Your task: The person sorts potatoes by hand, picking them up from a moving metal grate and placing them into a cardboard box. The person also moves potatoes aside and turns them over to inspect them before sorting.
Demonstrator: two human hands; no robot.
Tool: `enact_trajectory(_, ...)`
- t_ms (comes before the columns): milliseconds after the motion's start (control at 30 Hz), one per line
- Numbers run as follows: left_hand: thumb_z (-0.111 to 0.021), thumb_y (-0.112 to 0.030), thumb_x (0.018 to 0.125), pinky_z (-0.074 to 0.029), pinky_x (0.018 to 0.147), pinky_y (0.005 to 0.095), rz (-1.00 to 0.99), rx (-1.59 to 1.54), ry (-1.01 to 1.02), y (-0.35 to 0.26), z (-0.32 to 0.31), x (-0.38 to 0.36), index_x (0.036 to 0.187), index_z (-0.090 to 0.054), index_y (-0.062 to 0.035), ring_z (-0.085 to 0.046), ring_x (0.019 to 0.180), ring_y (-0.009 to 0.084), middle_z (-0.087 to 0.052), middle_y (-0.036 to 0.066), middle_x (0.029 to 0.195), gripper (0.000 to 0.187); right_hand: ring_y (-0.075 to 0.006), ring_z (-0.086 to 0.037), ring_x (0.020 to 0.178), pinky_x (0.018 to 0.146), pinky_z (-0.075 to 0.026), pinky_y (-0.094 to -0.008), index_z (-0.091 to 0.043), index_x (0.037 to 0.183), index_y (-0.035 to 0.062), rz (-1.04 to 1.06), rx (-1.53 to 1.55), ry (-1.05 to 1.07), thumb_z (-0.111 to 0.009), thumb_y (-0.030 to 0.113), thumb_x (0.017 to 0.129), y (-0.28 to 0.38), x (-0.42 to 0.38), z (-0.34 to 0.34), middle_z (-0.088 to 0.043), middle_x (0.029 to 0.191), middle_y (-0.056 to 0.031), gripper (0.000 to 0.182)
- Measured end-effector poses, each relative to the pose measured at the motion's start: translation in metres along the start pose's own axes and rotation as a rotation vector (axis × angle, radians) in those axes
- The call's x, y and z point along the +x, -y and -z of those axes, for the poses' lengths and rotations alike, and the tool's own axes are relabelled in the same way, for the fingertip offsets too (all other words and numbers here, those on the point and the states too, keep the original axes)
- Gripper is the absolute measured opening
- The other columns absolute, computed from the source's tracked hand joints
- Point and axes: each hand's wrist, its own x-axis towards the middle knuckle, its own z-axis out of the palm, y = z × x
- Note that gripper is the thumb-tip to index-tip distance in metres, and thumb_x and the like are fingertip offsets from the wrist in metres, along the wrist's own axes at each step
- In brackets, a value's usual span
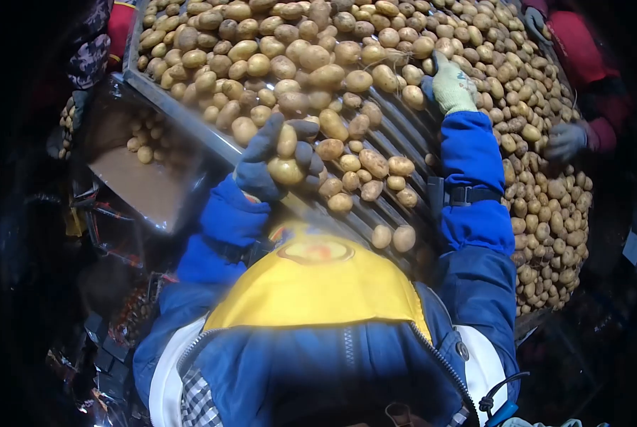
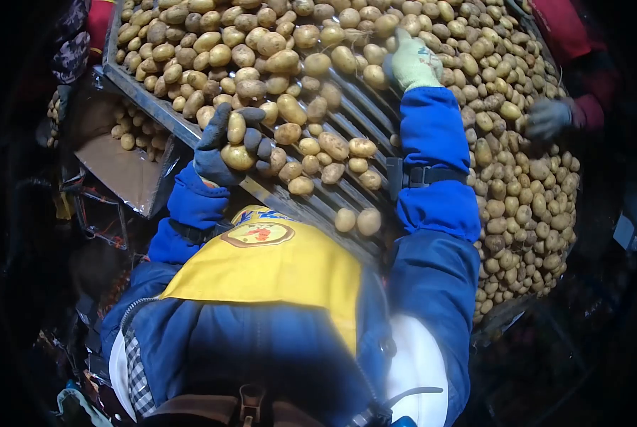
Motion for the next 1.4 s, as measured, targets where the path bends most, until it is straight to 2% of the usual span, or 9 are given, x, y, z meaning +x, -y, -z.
enact_trajectory(433,-0.044,-0.038,0.109,-0.058,0.091,0.0462,0.017,0.115,-0.03,-0.004,0.001,0.001,0.156,-0.037,-0.0072,-0.065,0.115,0.0292,-0.061,0.015,0.132,0.056,-0.0286,-0.07,0.107,0.09,-0.057,-0.0383,-0.06,0.137,0.0055,0.039,0.943,-0.122,-0.068,0.034,0.092,-0.011,-0.049,-0.006,-0.07,0.125,-0.0171,0.053)
enact_trajectory(633,-0.045,-0.043,0.109,-0.058,0.088,0.0449,0.021,0.136,-0.073,-0.002,-0.002,-0.002,0.149,-0.044,-0.0059,-0.067,0.11,0.0291,-0.064,0.013,0.121,0.055,-0.0217,-0.071,0.097,0.079,-0.059,-0.0328,-0.049,0.145,0.0035,0.015,2.015,0.292,-0.051,0.034,0.103,0.062,-0.132,0.019,-0.068,0.126,-0.0161,0.052)
enact_trajectory(667,-0.044,-0.049,0.109,-0.058,0.086,0.0445,0.036,0.151,-0.078,-0.003,-0.002,-0.003,0.148,-0.044,-0.0072,-0.069,0.109,0.0292,-0.065,0.011,0.119,0.058,-0.0231,-0.071,0.098,0.078,-0.06,-0.0339,-0.049,0.145,0.005,0.263,2.323,0.895,-0.052,0.035,0.103,0.053,-0.126,0.01,-0.067,0.13,-0.0159,0.053)
enact_trajectory(800,-0.049,-0.053,0.106,-0.057,0.075,0.0455,-0.051,0.089,-0.212,-0.014,-0.014,-0.033,0.137,-0.053,-0.0023,-0.069,0.091,0.0263,-0.068,0.008,0.095,0.059,-0.0264,-0.067,0.115,0.076,-0.059,-0.0344,-0.041,0.153,0.0058,0.437,1.385,0.178,-0.051,0.037,0.104,0.083,-0.139,-0.025,-0.059,0.141,-0.0154,0.06)
enact_trajectory(933,-0.051,-0.038,0.105,-0.058,0.071,0.0433,-0.418,0.2,-0.116,-0.04,0.001,-0.101,0.135,-0.053,0.0006,-0.069,0.076,0.0311,-0.069,0.018,0.091,0.049,-0.0293,-0.059,0.13,0.084,-0.058,-0.0305,-0.044,0.148,0.0008,0.751,1.662,0.419,-0.058,-0.003,0.098,0.163,-0.166,0.005,-0.05,0.151,-0.0187,0.052)
enact_trajectory(1033,-0.047,-0.044,0.102,-0.056,0.064,0.0385,-0.585,0.259,-0.291,-0.06,0.024,-0.179,0.134,-0.051,0.004,-0.068,0.068,0.0292,-0.069,0.019,0.083,0.058,-0.0225,-0.064,0.071,0.057,-0.052,-0.0309,-0.036,0.155,0.0026,0.897,1.495,-0.219,-0.054,0.043,0.1,0.202,-0.162,-0.008,-0.065,0.129,-0.0231,0.071)
enact_trajectory(1100,-0.047,-0.051,0.104,-0.054,0.059,0.0356,-0.637,0.342,-0.651,-0.059,0.045,-0.251,0.131,-0.055,0.0019,-0.066,0.064,0.0266,-0.068,0.016,0.078,0.06,-0.0223,-0.064,0.065,0.053,-0.049,-0.0296,-0.036,0.155,0.0033,0.352,1.869,1.084,-0.056,0.045,0.099,0.209,-0.15,0.019,-0.066,0.128,-0.0236,0.073)
enact_trajectory(1333,-0.068,-0.041,0.097,-0.054,0.068,0.0305,-0.462,0.508,-1.172,0.023,0.222,-0.454,0.133,-0.06,-0.0056,-0.068,0.081,0.0193,-0.069,0.011,0.103,0.051,-0.0184,-0.067,0.075,0.053,-0.049,-0.0283,-0.039,0.154,0.0034,-0.02,1.859,1.198,-0.057,0.043,0.098,0.289,-0.164,0.028,-0.066,0.13,-0.0202,0.071)
enact_trajectory(1400,-0.07,-0.036,0.095,-0.054,0.075,0.028,0.12,1.218,-1.97,0.041,0.211,-0.464,0.14,-0.057,-0.0051,-0.068,0.09,0.0173,-0.069,0.014,0.12,0.056,-0.0185,-0.067,0.08,0.059,-0.052,-0.0291,-0.04,0.154,0.0034,0.148,1.793,1.299,-0.057,0.041,0.099,0.298,-0.154,0.019,-0.065,0.132,-0.0195,0.068)
